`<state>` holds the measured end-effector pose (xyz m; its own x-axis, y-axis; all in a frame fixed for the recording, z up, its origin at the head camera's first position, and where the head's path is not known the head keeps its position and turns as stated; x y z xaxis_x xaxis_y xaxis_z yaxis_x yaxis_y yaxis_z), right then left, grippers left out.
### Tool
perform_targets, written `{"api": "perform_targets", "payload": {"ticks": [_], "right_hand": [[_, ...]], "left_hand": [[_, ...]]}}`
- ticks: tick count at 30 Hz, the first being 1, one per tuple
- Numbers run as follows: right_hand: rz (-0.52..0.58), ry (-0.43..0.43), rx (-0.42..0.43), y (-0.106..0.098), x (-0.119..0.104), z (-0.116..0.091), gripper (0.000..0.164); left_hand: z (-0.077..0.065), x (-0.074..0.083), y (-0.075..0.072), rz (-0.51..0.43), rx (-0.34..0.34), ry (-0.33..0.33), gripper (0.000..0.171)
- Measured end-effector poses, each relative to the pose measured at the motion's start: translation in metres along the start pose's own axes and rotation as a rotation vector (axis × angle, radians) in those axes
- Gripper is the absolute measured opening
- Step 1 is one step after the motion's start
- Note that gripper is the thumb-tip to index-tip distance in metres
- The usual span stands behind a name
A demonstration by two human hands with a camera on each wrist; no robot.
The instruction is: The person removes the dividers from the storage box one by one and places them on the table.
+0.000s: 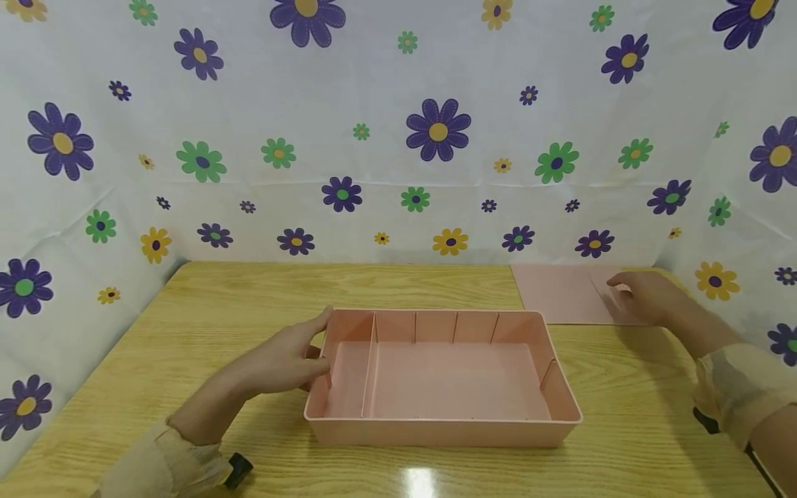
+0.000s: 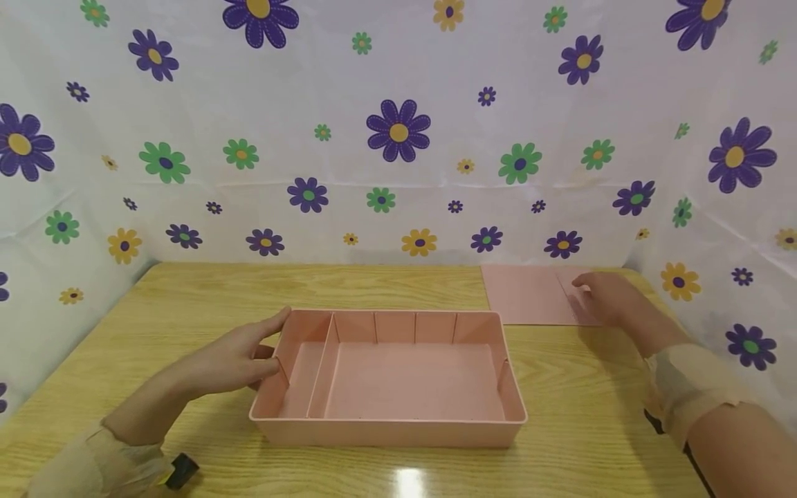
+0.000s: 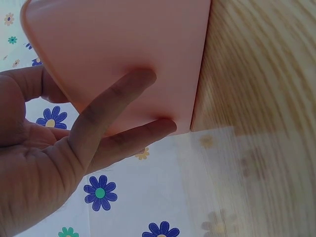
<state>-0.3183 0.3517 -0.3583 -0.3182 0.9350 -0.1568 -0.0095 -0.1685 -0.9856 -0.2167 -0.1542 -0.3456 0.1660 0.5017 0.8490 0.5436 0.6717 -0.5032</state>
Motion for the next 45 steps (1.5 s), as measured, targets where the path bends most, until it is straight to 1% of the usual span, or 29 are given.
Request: {"api": "perform_targets", "payload": {"ticks": [3, 5, 8, 11, 13, 16, 18, 21, 24, 28, 32, 34, 37, 40, 43, 45], "right_hand": [[0.013, -0.046, 0.043, -0.016, -0.023, 0.008, 0.027], [0.021, -0.101, 0.077, -0.027, -0.047, 0.014, 0.026], [0.006, -0.228, 0.128, -0.043, -0.095, 0.021, 0.024], [0.004, -0.356, 0.145, -0.053, -0.148, 0.025, 0.024], [0.004, -0.467, 0.169, -0.057, -0.185, 0.026, 0.024], [-0.013, -0.641, 0.218, -0.059, -0.237, 0.022, 0.025], [-0.039, -0.736, 0.236, -0.057, -0.267, 0.019, 0.025], [-0.072, -0.836, 0.217, -0.050, -0.306, 0.013, 0.027], [-0.097, -0.909, 0.172, -0.042, -0.337, 0.007, 0.030], [-0.103, -1.000, 0.127, -0.036, -0.369, 0.001, 0.028], [-0.099, -1.060, 0.079, -0.028, -0.390, 0.000, 0.025], [-0.122, -1.068, 0.025, -0.020, -0.397, 0.001, 0.024], [-0.214, -1.064, -0.080, -0.004, -0.404, 0.003, 0.023], [-0.291, -1.042, -0.181, 0.012, -0.405, 0.006, 0.021], [-0.307, -1.021, -0.229, 0.020, -0.404, 0.008, 0.016], [-0.305, -1.020, -0.226, 0.022, -0.404, 0.009, 0.013]], "left_hand": [[0.001, -0.001, 0.000, -0.007, -0.001, 0.001, 0.080], [0.001, -0.001, 0.000, -0.005, 0.001, 0.001, 0.080], [0.002, -0.002, 0.000, 0.002, 0.004, -0.001, 0.080], [0.003, -0.002, 0.001, 0.014, 0.006, -0.006, 0.080], [0.003, -0.002, 0.001, 0.029, 0.009, -0.010, 0.080], [0.004, -0.001, 0.002, 0.043, 0.015, -0.018, 0.080], [0.004, 0.000, 0.002, 0.048, 0.019, -0.026, 0.081], [0.005, 0.000, 0.002, 0.046, 0.022, -0.031, 0.082], [0.005, 0.001, 0.003, 0.037, 0.016, -0.021, 0.081], [0.005, 0.001, 0.002, 0.012, -0.002, -0.007, 0.080], [0.003, 0.001, 0.001, 0.003, -0.009, -0.014, 0.079], [0.003, 0.000, 0.000, -0.004, -0.010, -0.017, 0.078], [0.002, 0.000, -0.001, -0.024, -0.018, -0.013, 0.075], [0.001, -0.001, -0.002, -0.053, -0.034, -0.001, 0.071], [0.001, 0.000, -0.002, -0.082, -0.055, 0.014, 0.070], [0.000, -0.001, -0.003, -0.100, -0.063, 0.013, 0.070]]}}
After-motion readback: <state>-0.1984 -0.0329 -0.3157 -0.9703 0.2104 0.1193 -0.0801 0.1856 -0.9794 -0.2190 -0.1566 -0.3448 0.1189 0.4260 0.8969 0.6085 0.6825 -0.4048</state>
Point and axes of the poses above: each hand's wrist, its own z-axis towards the middle knuckle, its own y-axis out of the palm, x = y × z, the point moved 6 cm from there along z, towards the middle knuckle, and after that the axes turned 4 degrees about z, right-handed, at the moved point
